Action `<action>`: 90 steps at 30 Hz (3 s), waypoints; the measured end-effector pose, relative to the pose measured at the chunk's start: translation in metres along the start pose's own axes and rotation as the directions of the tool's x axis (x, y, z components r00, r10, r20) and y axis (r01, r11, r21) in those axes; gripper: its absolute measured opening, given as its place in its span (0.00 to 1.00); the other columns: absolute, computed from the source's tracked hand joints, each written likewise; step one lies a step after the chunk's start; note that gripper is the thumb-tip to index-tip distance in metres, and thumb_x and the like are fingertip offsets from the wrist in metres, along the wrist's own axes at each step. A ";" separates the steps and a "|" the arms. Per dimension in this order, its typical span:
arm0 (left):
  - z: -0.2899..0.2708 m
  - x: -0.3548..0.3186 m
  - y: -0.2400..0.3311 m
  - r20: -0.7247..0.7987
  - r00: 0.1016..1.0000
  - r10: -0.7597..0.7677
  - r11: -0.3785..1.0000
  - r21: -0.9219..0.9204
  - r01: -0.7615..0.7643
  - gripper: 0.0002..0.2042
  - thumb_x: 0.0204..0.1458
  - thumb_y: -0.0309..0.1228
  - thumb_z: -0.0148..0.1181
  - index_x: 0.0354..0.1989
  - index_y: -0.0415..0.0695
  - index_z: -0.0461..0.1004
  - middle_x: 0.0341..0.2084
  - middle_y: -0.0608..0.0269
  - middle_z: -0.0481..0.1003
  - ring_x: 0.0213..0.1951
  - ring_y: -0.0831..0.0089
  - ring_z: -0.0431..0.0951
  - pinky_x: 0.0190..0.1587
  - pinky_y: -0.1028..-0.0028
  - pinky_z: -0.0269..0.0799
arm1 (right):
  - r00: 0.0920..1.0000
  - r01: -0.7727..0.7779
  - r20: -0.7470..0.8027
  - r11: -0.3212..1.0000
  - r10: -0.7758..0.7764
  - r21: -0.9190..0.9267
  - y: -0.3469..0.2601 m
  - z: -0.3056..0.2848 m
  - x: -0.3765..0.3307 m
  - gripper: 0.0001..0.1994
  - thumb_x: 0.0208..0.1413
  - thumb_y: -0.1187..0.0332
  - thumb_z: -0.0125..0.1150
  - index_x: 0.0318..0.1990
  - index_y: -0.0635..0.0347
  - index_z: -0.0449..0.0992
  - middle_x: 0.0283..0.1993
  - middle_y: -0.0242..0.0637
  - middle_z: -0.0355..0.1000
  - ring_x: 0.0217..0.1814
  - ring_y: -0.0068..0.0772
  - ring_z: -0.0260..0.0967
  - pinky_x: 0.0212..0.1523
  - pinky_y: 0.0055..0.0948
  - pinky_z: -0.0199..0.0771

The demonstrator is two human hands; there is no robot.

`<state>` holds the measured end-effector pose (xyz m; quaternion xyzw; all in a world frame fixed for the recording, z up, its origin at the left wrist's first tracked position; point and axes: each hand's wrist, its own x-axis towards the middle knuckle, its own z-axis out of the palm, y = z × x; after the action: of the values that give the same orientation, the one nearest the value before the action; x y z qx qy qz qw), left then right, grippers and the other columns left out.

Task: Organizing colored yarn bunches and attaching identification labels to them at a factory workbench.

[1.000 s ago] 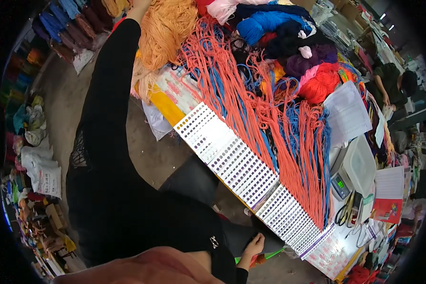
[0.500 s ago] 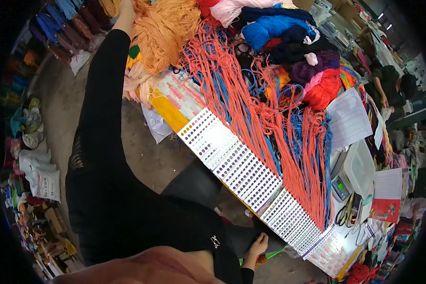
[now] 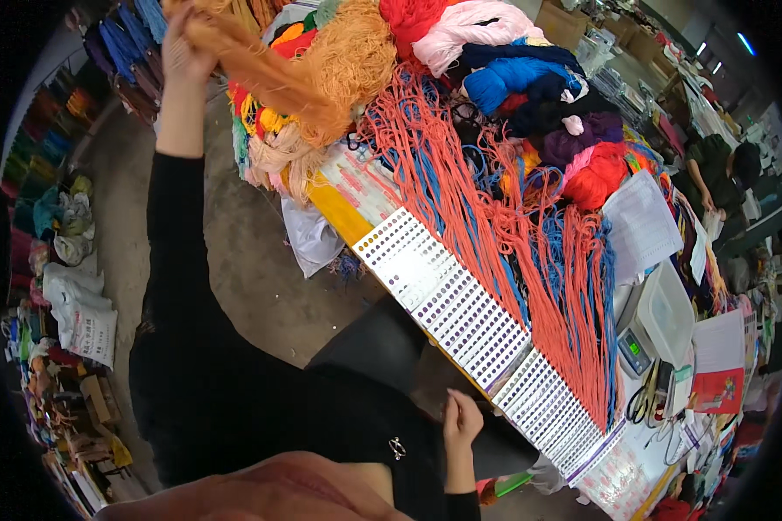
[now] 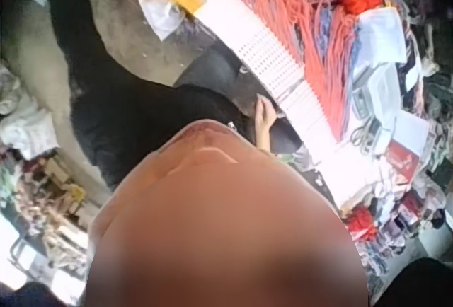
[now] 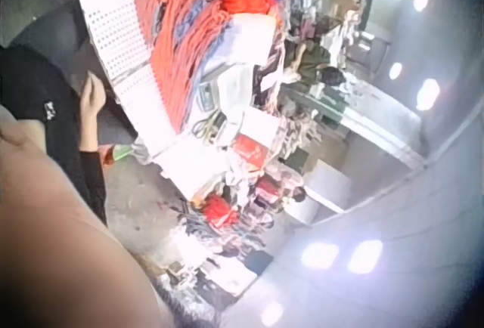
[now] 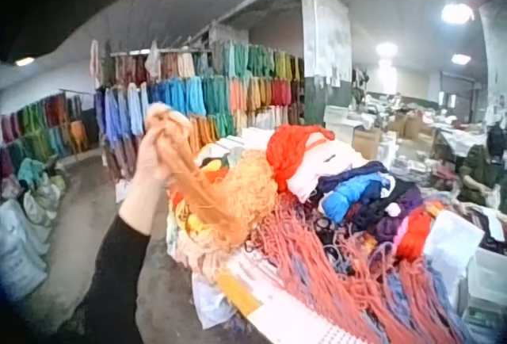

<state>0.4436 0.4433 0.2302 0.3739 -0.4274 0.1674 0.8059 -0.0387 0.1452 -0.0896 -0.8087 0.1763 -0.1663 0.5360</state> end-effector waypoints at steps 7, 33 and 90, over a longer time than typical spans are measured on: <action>0.096 -0.186 0.067 -0.116 0.816 -0.566 0.804 0.142 0.578 0.14 0.44 0.25 0.63 0.40 0.40 0.69 0.27 0.62 0.74 0.24 0.73 0.75 0.33 0.75 0.73 | 0.905 0.219 0.202 0.817 -0.375 0.534 -0.121 0.064 0.071 0.23 0.52 0.78 0.52 0.57 0.65 0.56 0.45 0.44 0.66 0.40 0.30 0.68 0.44 0.26 0.67; 0.054 -0.316 0.015 0.050 0.602 -0.797 0.594 0.247 0.766 0.24 0.54 0.36 0.36 0.50 0.30 0.66 0.47 0.57 0.70 0.48 0.73 0.68 0.54 0.74 0.58 | 0.941 -0.215 0.315 0.507 -0.120 0.835 -0.079 0.021 0.024 0.14 0.52 0.59 0.54 0.37 0.62 0.67 0.25 0.35 0.66 0.23 0.21 0.61 0.22 0.18 0.58; 0.130 -0.359 0.004 0.085 0.609 -0.788 0.579 0.439 0.687 0.19 0.53 0.24 0.53 0.55 0.40 0.64 0.34 0.62 0.76 0.34 0.84 0.73 0.39 0.80 0.68 | 0.979 -0.188 0.194 0.621 0.057 0.761 -0.068 0.103 0.063 0.15 0.58 0.65 0.54 0.47 0.65 0.68 0.35 0.30 0.71 0.35 0.16 0.67 0.34 0.17 0.68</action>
<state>0.1601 0.3670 -0.0135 0.6793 -0.2976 -0.1641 0.6504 0.0713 0.2240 -0.0595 -0.4957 0.1013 -0.1272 0.8531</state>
